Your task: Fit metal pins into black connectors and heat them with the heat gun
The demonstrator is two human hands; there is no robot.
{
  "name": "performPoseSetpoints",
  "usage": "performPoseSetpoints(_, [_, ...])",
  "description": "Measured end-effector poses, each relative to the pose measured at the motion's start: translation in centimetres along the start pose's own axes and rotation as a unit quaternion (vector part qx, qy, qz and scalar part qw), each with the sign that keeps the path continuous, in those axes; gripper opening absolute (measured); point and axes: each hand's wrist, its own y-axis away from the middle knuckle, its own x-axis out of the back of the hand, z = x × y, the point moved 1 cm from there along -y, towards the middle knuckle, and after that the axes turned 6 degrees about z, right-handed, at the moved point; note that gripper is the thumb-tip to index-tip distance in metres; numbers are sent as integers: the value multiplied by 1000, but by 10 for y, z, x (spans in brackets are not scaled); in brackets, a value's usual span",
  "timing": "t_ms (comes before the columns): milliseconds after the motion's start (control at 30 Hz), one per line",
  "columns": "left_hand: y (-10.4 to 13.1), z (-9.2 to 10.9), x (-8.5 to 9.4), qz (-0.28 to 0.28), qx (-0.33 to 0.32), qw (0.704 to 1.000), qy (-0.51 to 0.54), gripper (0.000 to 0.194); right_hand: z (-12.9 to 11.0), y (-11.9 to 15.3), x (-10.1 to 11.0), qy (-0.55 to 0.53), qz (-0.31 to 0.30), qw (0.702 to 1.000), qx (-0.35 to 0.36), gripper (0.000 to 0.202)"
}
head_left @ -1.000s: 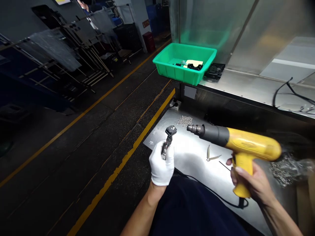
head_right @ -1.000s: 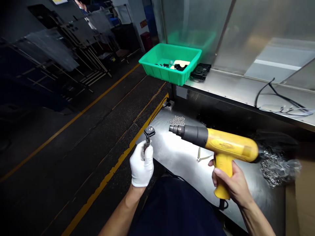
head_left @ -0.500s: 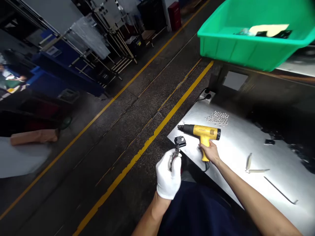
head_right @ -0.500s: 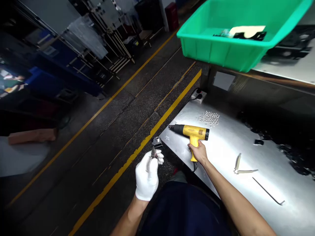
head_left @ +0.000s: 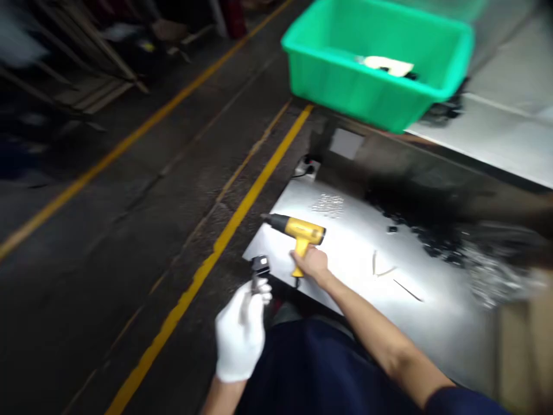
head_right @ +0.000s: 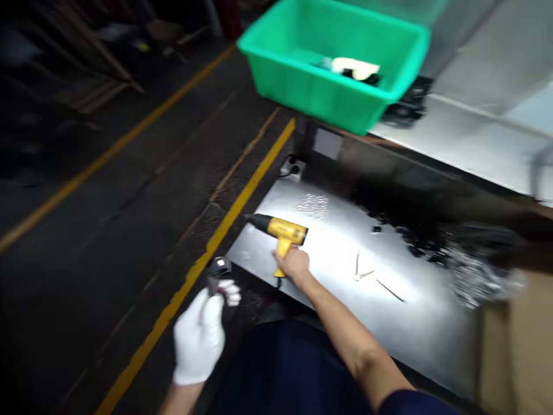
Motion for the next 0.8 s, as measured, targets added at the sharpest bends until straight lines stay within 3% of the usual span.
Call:
performPoseSetpoints(133, [-6,-9,-24,-30,27,999,15,32,40,4,7,4,37,999,24,36])
performPoseSetpoints(233, [1,-4,-43,-70,73,993,53,37,99,26,25,1,83,996,20,34])
performPoseSetpoints(367, [22,14,-67,-113,145,975,127,43,186,50,57,19,168,984,-54,35])
performPoseSetpoints(433, [33,24,-78,-116,179,963,165,46,217,54,68,28,199,976,-80,37])
performPoseSetpoints(600, [59,47,-100,-122,237,940,213,49,259,59,83,40,236,968,-77,36])
performPoseSetpoints(800, [91,72,-114,-130,240,928,255,45,313,89,102,49,205,973,-89,29])
